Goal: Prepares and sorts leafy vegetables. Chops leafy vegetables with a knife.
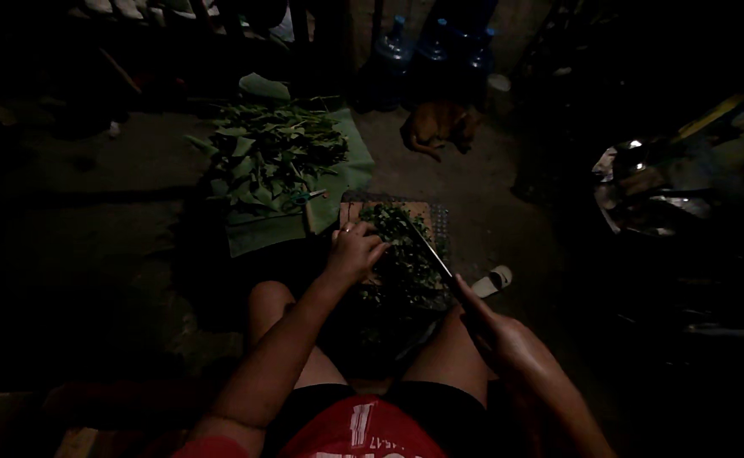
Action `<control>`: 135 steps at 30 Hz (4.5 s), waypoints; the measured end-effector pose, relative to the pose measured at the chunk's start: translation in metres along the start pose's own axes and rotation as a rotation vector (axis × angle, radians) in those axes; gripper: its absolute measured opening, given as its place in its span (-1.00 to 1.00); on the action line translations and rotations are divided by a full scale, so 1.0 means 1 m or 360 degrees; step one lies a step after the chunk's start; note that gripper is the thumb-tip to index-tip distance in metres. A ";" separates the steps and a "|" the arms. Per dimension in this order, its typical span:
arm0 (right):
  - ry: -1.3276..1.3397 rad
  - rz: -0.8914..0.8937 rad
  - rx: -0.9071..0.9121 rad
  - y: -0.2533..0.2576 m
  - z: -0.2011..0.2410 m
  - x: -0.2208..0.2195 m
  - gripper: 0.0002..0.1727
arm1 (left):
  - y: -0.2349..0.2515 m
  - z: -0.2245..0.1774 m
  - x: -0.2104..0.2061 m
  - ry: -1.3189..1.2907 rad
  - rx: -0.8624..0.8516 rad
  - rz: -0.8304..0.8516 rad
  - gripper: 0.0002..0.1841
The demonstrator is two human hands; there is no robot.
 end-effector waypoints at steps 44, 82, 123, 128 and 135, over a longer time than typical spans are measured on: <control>0.0390 -0.0748 0.0292 0.049 -0.022 -0.007 0.03 | -0.248 0.245 -0.059 -0.1351 0.2021 -0.0535 -0.49; -0.0390 0.0142 0.0203 0.507 0.183 0.004 -0.46 | 0.027 0.224 0.031 -0.1069 0.0903 -0.0527 -0.69; 0.0908 -0.0627 0.0811 0.560 0.269 0.098 -0.53 | 0.024 0.224 0.040 -0.1344 0.1036 -0.0331 -0.69; 0.0980 -0.0604 0.1020 0.540 0.284 0.128 -0.57 | 0.024 0.228 0.043 -0.1339 0.1045 -0.0423 -0.69; 0.0610 -0.0521 0.1255 0.478 0.317 0.149 -0.54 | -0.015 0.230 0.127 -0.1067 0.0404 -0.1643 -0.69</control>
Point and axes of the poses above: each hand's wrist, its own y-axis towards the middle knuckle, its own x-axis out of the back of the hand, z = x × y, the point moved 7 cm from there along y, towards the middle knuckle, and after that the axes turned 8 degrees about x, right-handed, at the moved point
